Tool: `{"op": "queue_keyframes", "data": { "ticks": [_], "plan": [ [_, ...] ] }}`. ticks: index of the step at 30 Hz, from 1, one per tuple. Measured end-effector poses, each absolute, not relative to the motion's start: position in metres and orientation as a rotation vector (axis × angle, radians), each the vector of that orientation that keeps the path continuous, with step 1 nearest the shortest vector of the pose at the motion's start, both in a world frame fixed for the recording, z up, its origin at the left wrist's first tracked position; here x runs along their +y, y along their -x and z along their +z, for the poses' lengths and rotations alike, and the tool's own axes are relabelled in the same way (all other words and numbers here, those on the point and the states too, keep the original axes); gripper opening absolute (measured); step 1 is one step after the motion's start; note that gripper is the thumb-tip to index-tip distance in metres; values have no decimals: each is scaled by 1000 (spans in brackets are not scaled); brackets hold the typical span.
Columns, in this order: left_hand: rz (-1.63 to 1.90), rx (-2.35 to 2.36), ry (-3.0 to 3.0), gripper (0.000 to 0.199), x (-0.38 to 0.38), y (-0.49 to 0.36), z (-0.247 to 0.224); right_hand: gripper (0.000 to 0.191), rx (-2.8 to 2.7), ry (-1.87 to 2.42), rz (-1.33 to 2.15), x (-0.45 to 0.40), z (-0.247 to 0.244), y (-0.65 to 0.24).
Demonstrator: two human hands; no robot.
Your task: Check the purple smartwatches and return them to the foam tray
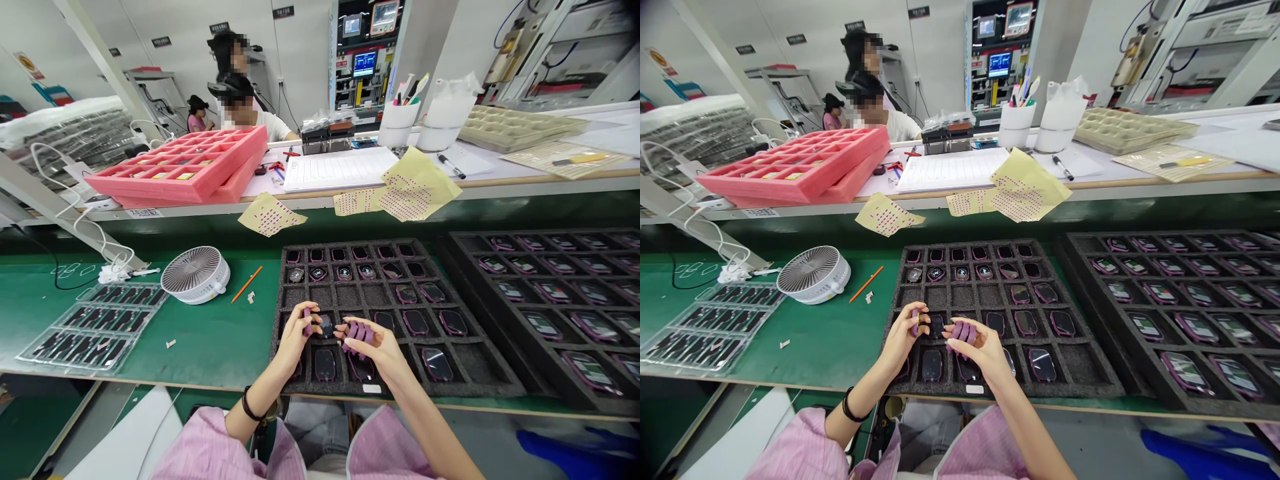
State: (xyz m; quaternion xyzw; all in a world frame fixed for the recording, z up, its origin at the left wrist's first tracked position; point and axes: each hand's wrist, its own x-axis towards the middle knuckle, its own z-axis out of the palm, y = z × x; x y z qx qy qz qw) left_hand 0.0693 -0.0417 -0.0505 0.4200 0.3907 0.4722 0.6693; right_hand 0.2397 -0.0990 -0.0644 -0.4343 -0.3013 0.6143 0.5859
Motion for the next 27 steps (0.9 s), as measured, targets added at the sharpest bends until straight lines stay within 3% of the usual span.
{"op": "queue_keyframes", "data": {
  "ticks": [19,27],
  "plan": [
    [1069,892,-942,26,-41,-68,-54,44,-709,1000,1441,-99,-65,-239],
    [1131,886,-1340,25,-13,-56,-61,45,-725,976,1415,-102,-51,-242]
  ]
}}
